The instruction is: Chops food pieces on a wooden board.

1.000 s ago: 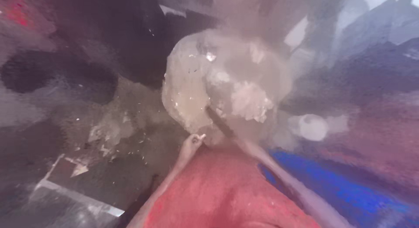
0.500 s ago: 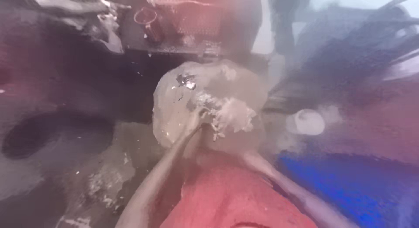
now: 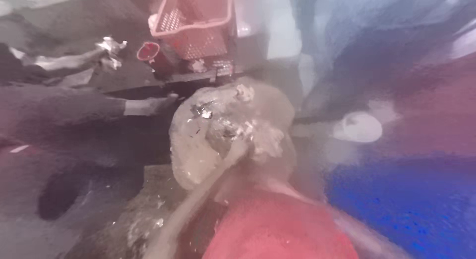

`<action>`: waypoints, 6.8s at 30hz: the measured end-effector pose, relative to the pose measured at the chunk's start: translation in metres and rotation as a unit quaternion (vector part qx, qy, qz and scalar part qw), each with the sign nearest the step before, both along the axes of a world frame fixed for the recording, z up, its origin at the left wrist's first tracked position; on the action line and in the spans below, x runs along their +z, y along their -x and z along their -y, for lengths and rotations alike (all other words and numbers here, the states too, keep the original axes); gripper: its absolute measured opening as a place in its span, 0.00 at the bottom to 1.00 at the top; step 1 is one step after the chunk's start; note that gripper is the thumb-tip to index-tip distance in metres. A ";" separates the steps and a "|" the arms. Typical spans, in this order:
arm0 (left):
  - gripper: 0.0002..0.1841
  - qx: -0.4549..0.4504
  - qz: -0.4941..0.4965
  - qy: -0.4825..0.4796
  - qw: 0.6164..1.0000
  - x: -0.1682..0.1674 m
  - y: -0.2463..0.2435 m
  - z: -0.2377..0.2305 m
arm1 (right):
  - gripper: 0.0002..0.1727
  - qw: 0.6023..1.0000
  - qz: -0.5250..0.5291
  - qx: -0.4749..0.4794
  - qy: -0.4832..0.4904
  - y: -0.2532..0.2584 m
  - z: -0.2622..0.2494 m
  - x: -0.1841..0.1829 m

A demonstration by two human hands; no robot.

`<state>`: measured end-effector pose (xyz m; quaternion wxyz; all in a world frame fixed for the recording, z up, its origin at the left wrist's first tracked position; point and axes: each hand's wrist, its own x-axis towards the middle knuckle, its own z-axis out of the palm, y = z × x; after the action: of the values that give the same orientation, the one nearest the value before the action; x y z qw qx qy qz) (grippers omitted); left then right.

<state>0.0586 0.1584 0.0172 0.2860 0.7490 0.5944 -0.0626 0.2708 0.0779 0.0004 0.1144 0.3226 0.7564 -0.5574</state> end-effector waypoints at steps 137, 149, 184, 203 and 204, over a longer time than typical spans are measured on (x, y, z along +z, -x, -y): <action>0.29 0.460 0.211 0.180 0.843 -0.018 0.103 0.185 | 0.34 0.984 0.117 -0.131 0.039 0.008 0.032 0.041; 0.21 0.381 0.142 0.045 0.912 -0.028 0.087 0.126 | 0.30 0.987 0.103 -0.123 0.018 0.007 0.028 0.026; 0.15 0.491 0.344 0.071 0.798 -0.035 0.090 0.138 | 0.26 0.988 0.032 -0.151 0.004 0.041 0.018 0.060; 0.22 0.469 0.653 -0.012 0.594 0.038 0.180 0.206 | 0.31 0.985 0.098 -0.143 -0.006 0.066 0.030 0.027; 0.23 0.475 0.641 -0.005 0.604 0.040 0.197 0.222 | 0.30 0.984 0.094 -0.148 -0.001 0.065 0.031 0.023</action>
<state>-0.1383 -0.0635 0.0569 0.5791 0.2117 0.5314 0.5809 0.2059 0.0465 0.0232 0.1008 0.4822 0.6865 -0.5348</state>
